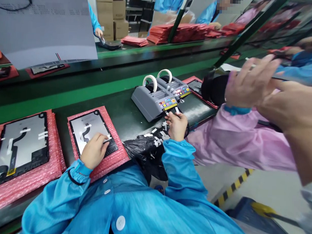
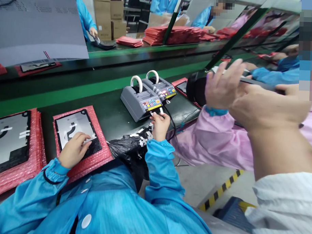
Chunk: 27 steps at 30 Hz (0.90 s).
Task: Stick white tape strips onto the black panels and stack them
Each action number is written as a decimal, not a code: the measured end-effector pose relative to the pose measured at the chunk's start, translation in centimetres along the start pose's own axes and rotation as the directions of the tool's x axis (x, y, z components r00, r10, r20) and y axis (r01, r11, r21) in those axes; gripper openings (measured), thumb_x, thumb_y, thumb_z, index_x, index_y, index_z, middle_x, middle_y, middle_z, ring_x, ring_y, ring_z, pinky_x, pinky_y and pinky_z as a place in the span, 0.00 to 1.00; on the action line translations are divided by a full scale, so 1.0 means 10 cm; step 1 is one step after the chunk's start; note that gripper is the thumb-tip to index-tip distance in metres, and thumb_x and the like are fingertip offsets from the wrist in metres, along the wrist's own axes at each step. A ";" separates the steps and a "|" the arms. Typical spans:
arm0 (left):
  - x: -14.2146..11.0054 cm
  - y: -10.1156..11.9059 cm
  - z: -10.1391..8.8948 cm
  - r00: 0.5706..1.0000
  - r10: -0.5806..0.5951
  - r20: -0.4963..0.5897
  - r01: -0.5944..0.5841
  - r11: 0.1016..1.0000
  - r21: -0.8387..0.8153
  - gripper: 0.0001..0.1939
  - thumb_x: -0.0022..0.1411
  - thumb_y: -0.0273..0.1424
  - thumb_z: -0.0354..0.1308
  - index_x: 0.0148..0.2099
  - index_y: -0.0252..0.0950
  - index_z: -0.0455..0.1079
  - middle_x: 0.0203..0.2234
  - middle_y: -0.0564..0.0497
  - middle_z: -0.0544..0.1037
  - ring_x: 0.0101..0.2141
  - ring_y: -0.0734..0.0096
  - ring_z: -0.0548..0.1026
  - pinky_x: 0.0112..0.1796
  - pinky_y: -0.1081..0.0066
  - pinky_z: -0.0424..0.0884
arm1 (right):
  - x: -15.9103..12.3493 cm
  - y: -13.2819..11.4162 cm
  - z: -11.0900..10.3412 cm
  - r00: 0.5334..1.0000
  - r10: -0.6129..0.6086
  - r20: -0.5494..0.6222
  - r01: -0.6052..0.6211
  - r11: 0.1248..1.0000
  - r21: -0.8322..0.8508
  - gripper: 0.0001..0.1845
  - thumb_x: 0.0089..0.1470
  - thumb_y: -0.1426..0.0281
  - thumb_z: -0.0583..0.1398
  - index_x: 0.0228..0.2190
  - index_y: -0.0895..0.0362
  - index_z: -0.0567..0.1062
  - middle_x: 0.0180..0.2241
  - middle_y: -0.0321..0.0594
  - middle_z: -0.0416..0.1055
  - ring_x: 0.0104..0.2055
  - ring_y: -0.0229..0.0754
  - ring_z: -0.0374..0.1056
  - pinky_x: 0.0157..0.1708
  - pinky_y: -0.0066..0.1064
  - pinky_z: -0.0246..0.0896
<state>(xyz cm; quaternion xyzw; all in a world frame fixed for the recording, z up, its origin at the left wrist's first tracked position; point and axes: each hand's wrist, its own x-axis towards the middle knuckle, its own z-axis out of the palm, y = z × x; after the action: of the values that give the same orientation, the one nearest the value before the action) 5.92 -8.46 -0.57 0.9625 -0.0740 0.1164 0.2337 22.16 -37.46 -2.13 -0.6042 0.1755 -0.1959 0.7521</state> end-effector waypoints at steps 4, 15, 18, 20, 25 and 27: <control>0.08 0.01 -0.01 1.000 0.004 -0.002 -0.004 0.998 -0.065 0.07 0.62 0.31 0.48 0.38 0.37 0.67 0.32 0.49 0.71 0.29 0.70 0.70 0.34 0.68 0.69 | -0.05 -0.03 -0.05 0.988 -0.156 -0.009 0.154 0.983 -0.104 0.24 0.35 0.69 0.64 0.31 0.53 0.56 0.20 0.26 0.66 0.22 0.32 0.64 0.22 0.23 0.57; 0.36 0.24 -0.07 0.999 -0.039 -0.005 0.034 0.921 -0.389 0.05 0.59 0.31 0.56 0.36 0.35 0.68 0.27 0.52 0.71 0.27 0.75 0.67 0.31 0.73 0.66 | -1.13 -0.22 0.50 0.456 0.031 0.890 0.150 0.982 -0.111 0.22 0.44 0.67 0.63 0.36 0.52 0.56 0.23 0.28 0.69 0.25 0.32 0.65 0.28 0.27 0.60; 0.32 0.17 -0.09 0.991 -0.134 -0.005 0.121 0.913 -0.389 0.06 0.59 0.28 0.54 0.29 0.35 0.67 0.24 0.53 0.71 0.27 0.74 0.68 0.32 0.73 0.66 | -1.22 -0.15 0.69 0.364 0.093 0.927 0.116 0.983 -0.144 0.22 0.44 0.66 0.64 0.36 0.52 0.56 0.25 0.30 0.71 0.27 0.34 0.67 0.31 0.29 0.62; 0.29 0.11 -0.10 0.973 -0.230 -0.034 0.198 0.896 -0.396 0.07 0.59 0.27 0.54 0.27 0.35 0.66 0.23 0.54 0.71 0.27 0.74 0.68 0.32 0.73 0.66 | -1.21 -0.11 0.76 0.391 0.121 0.912 0.096 0.981 -0.171 0.24 0.43 0.65 0.65 0.36 0.52 0.56 0.28 0.33 0.72 0.30 0.36 0.69 0.33 0.30 0.63; 0.26 0.02 -0.09 0.940 -0.339 -0.045 0.283 0.845 -0.455 0.07 0.57 0.28 0.56 0.27 0.35 0.67 0.22 0.54 0.71 0.25 0.75 0.67 0.29 0.74 0.65 | -1.19 -0.05 0.85 0.423 0.175 0.889 0.029 0.978 -0.206 0.24 0.41 0.64 0.66 0.34 0.52 0.57 0.27 0.32 0.72 0.30 0.36 0.69 0.33 0.31 0.64; 0.27 0.02 -0.08 0.938 -0.343 -0.041 0.285 0.836 -0.469 0.07 0.57 0.29 0.56 0.27 0.35 0.67 0.22 0.54 0.72 0.25 0.75 0.68 0.29 0.74 0.65 | -1.21 -0.04 0.87 0.407 0.196 0.892 0.000 0.977 -0.214 0.24 0.40 0.64 0.66 0.34 0.52 0.58 0.25 0.31 0.71 0.29 0.35 0.68 0.32 0.30 0.63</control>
<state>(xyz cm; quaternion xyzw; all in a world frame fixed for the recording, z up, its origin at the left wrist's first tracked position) 8.33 -8.48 0.86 0.8703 0.0743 0.1152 0.4730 16.07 -24.11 0.41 -0.6676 -0.2078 0.2238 0.6791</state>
